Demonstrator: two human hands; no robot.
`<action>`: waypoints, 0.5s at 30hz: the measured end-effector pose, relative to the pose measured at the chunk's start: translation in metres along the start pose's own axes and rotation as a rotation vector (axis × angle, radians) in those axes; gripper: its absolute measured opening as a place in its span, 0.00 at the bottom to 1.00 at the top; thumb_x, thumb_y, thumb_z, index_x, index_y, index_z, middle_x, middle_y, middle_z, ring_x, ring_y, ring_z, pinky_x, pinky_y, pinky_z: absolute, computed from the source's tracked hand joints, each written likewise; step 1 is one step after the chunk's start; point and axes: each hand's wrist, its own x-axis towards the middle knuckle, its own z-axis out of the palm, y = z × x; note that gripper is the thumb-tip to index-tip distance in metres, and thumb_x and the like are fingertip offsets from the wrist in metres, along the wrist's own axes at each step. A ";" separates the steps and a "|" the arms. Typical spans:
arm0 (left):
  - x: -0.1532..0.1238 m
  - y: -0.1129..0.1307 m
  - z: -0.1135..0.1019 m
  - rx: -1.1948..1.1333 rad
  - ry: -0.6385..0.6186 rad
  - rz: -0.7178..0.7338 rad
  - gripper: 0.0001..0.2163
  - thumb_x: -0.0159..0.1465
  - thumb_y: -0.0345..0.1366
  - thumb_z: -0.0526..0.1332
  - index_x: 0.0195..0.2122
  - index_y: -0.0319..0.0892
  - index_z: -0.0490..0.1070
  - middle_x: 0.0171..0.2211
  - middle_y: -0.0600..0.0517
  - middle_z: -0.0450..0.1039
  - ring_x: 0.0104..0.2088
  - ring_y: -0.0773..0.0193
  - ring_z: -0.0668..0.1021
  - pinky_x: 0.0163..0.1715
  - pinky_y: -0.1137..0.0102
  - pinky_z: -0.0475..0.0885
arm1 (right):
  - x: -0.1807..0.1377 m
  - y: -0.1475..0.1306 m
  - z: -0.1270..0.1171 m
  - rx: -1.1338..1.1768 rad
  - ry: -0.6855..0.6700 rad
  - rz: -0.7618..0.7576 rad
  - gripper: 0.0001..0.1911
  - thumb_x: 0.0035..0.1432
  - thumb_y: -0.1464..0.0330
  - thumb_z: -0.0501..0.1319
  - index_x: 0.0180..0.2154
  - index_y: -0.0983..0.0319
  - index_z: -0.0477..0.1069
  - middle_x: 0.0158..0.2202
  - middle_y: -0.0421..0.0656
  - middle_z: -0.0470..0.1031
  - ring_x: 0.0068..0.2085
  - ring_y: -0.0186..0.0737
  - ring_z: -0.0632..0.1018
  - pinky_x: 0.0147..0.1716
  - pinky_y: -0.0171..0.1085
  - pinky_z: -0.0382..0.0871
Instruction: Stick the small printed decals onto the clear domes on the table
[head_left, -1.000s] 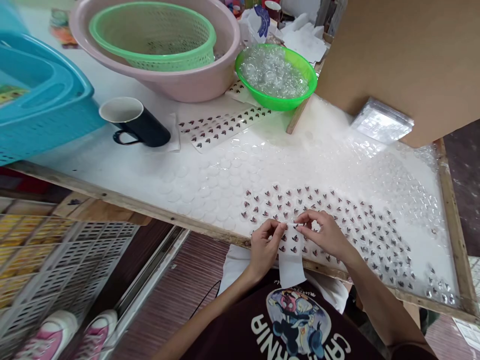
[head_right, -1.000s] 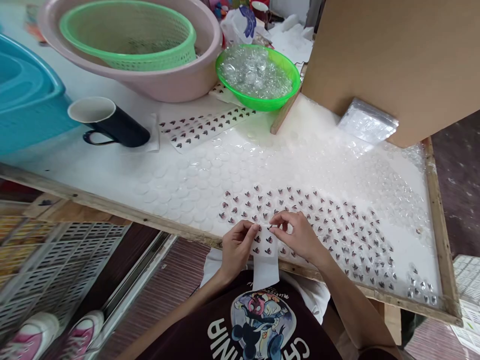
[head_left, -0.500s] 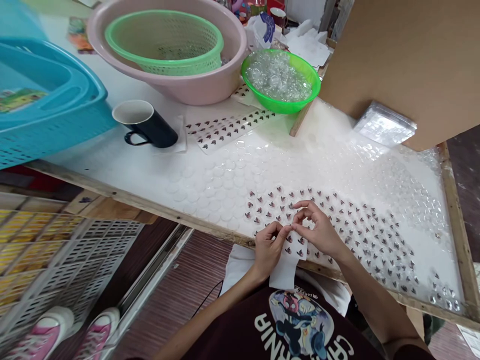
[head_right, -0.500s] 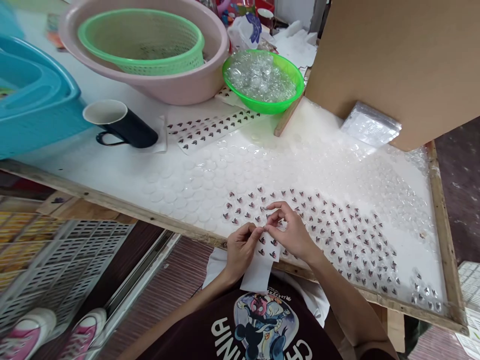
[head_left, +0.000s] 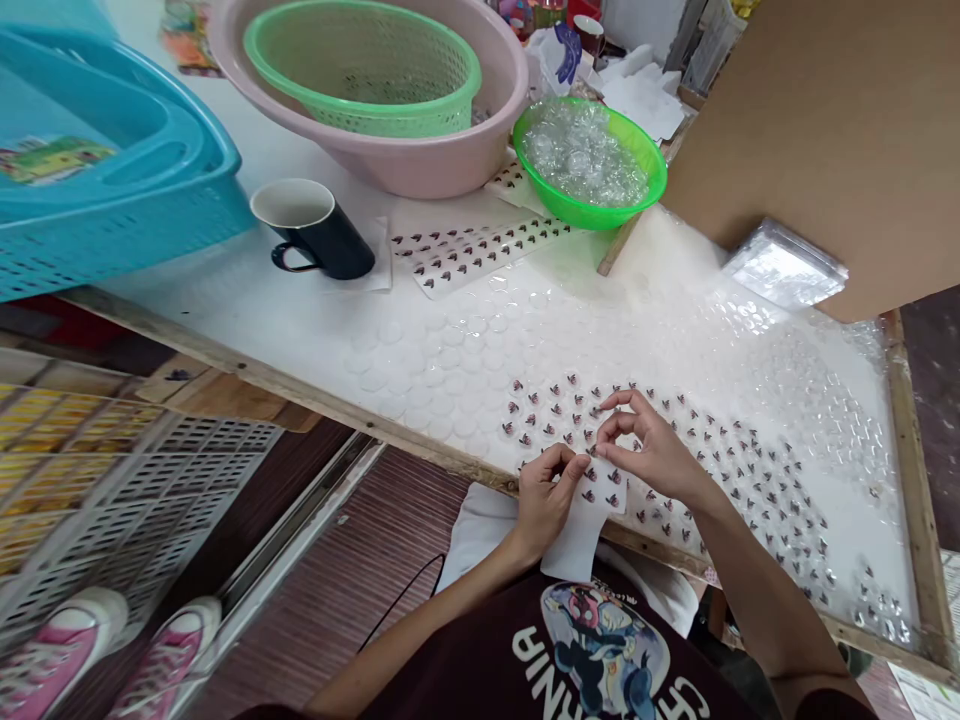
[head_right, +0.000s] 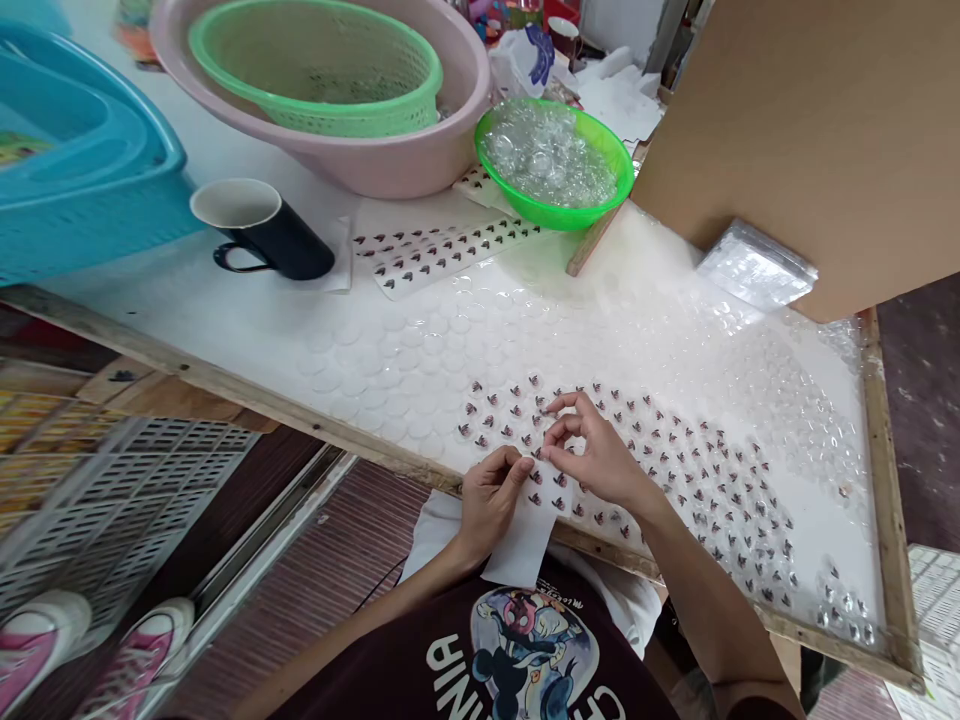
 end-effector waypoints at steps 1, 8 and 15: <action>0.000 0.000 0.000 0.003 0.000 0.007 0.20 0.66 0.49 0.60 0.22 0.42 0.63 0.19 0.58 0.58 0.22 0.69 0.61 0.24 0.73 0.59 | 0.005 0.000 -0.002 0.010 0.055 -0.021 0.19 0.59 0.64 0.62 0.50 0.56 0.59 0.34 0.40 0.75 0.37 0.40 0.76 0.40 0.41 0.70; -0.002 0.000 0.001 0.043 -0.029 0.066 0.19 0.67 0.46 0.59 0.22 0.42 0.62 0.20 0.57 0.60 0.22 0.69 0.62 0.24 0.73 0.59 | 0.084 0.012 0.003 -0.057 0.283 -0.094 0.21 0.54 0.65 0.61 0.48 0.56 0.56 0.31 0.35 0.73 0.32 0.37 0.73 0.36 0.38 0.66; -0.002 0.001 -0.001 0.046 -0.033 0.093 0.20 0.67 0.46 0.58 0.21 0.42 0.61 0.19 0.57 0.59 0.22 0.69 0.63 0.24 0.73 0.60 | 0.129 0.030 0.025 -0.234 0.265 -0.030 0.19 0.53 0.68 0.58 0.47 0.56 0.56 0.30 0.33 0.72 0.28 0.36 0.72 0.35 0.37 0.64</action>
